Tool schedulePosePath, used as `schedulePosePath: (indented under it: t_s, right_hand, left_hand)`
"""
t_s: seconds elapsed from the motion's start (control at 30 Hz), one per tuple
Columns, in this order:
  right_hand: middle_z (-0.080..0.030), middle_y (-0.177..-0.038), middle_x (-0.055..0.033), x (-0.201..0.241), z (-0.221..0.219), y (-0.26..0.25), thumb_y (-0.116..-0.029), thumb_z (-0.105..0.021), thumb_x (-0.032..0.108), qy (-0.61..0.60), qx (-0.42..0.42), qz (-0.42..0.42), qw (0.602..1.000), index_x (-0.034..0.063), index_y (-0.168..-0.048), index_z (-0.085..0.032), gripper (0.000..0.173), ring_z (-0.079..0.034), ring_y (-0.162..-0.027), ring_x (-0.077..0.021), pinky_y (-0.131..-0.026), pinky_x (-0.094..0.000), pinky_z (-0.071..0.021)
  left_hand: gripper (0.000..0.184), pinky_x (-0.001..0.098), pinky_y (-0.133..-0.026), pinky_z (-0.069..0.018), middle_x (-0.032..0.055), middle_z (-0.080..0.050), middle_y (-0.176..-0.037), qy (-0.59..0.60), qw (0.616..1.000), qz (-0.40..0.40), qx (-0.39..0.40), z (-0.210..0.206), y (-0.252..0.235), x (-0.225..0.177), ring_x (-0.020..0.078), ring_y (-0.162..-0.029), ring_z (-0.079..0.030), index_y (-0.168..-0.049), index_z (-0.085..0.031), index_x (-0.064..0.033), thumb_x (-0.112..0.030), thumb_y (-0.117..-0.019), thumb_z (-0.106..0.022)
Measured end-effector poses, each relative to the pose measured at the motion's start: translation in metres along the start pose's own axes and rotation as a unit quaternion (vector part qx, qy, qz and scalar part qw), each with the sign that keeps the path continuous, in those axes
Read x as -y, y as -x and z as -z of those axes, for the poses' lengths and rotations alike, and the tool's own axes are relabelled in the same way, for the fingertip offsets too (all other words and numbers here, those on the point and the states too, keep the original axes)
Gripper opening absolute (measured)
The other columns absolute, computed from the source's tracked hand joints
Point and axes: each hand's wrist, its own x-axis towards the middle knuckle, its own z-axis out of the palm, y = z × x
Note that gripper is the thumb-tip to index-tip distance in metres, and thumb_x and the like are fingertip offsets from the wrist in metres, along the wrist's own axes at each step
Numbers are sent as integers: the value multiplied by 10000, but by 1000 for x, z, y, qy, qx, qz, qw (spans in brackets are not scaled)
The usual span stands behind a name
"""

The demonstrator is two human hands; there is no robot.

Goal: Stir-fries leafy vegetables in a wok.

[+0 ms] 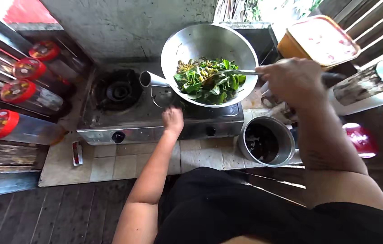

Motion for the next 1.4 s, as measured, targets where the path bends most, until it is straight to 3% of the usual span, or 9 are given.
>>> schedulePosePath:
  t_s: [0.2, 0.37, 0.47, 0.67, 0.73, 0.83, 0.93, 1.2, 1.4]
  right_hand:
    - [-673, -1143, -329, -12, 32, -47, -1015, -564, 185, 69, 22, -130, 989, -44, -1058, -703, 271, -622, -1133, -539, -843, -739, -448]
    - [-596, -1264, -367, -18, 7, -110, -967, -638, 149, 36, 120, -174, 977, -131, -1144, -636, 332, -537, -1255, -543, -954, -745, -391]
    - [-667, -1086, -302, -36, -16, -147, -1010, -597, 178, -30, 164, -112, 980, -85, -1026, -689, 279, -645, -1032, -457, -882, -679, -471]
    - [-648, -843, -116, -36, -87, -192, -1081, -554, 239, -239, 204, -17, 949, 49, -1243, -705, 292, -544, -675, -186, -685, -403, -490]
    - [-649, -844, -111, -31, -94, -195, -1077, -561, 227, -263, 193, 14, 945, 66, -1257, -707, 282, -542, -662, -172, -675, -390, -495]
    - [-724, -1052, -186, -33, -70, -183, -1066, -564, 253, -185, 138, 63, 971, 147, -1274, -732, 287, -677, -920, -341, -847, -593, -521]
    - [-712, -1232, -207, -31, -33, -144, -1072, -529, 260, -84, 73, 89, 990, 263, -1319, -720, 312, -635, -1191, -475, -945, -739, -441]
    - [-685, -944, -297, -16, -35, -3, -1036, -490, 19, 0, -78, 107, 991, 186, -1399, -663, 435, -683, -860, -511, -691, -641, -516]
    - [-676, -918, -244, -4, -31, 57, -1020, -556, 29, 30, -77, 63, 995, 242, -1410, -656, 456, -690, -845, -453, -623, -563, -522]
  left_hand:
    - [235, 578, -884, -544, 266, -654, -1230, -50, 998, 19, 38, 9, -1, -10, 445, -1121, -649, -1166, -704, 21, -47, -988, -565]
    - [162, 612, -843, -542, 302, -680, -1125, -28, 999, 33, 32, 11, 3, -11, 479, -1060, -668, -1014, -712, 86, 7, -968, -578]
    - [213, 620, -863, -535, 316, -688, -1074, 5, 998, 54, 30, 15, 6, -6, 493, -1052, -672, -975, -691, 103, -56, -1013, -556]
    - [169, 626, -900, -529, 276, -701, -1085, 52, 998, 24, -1, 19, 14, 12, 463, -1068, -673, -1046, -725, 43, -40, -980, -594]
    - [159, 628, -863, -542, 252, -704, -1063, 72, 997, 2, -41, 35, 23, 14, 449, -1030, -687, -1062, -728, 17, -52, -974, -615]
    - [173, 623, -809, -546, 223, -723, -1026, 89, 991, -26, -96, 76, 41, 9, 422, -970, -707, -1075, -752, -26, -81, -974, -622]
    - [178, 635, -795, -542, 206, -736, -1011, 108, 984, -66, -128, 118, 46, 1, 413, -953, -715, -1066, -761, -40, -97, -974, -619]
    - [187, 643, -839, -512, 205, -726, -1060, 72, 976, -148, -142, 184, -24, -43, 423, -1037, -689, -1081, -719, -32, -97, -956, -595]
    - [253, 634, -982, -482, 233, -641, -1295, 19, 993, -110, 28, 154, -96, -68, 414, -1253, -591, -1165, -708, -28, -162, -965, -633]
